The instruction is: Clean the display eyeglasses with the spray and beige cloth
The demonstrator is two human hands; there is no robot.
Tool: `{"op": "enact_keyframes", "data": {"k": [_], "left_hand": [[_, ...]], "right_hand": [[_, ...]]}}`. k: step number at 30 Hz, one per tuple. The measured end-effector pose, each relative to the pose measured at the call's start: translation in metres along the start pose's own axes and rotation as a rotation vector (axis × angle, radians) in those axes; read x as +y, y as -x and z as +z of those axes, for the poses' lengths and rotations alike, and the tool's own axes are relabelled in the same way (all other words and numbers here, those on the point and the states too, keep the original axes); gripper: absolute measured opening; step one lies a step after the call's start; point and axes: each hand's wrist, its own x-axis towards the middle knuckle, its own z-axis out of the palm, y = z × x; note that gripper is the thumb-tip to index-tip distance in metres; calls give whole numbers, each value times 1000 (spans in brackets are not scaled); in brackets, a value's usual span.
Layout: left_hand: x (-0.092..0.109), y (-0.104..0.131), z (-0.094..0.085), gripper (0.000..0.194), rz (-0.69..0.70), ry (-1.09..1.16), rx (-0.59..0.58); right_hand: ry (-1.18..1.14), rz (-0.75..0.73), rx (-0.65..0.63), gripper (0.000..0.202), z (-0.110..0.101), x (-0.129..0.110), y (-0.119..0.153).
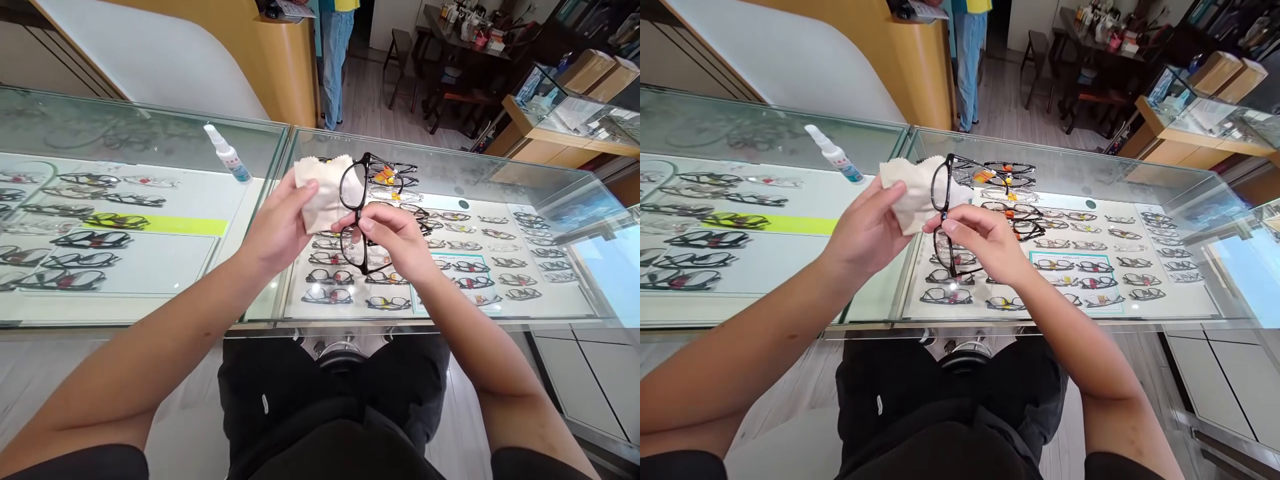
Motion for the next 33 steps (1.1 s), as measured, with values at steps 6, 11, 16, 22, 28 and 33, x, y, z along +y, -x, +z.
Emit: {"op": "enact_keyframes", "data": {"k": [6,11,16,22,28,33], "left_hand": [[-12,8,4,38,224,-143,-33],[-12,10,4,41,259,-242,-155],[-9,12,4,50,257,-301,-89],[-6,8,5,55,139,-155,-110],[2,6,4,48,-89,-128,-250],[1,8,5,47,-151,-70,-309]], "right_hand": [[21,5,7,36,4,4,0],[89,-7,11,44,6,4,1],[102,17,-24,42,5,5,2],[7,40,-81,36,6,5,3],[-25,45,-109,33,3,3,3],[8,61,-112,35,2,0,4]]}}
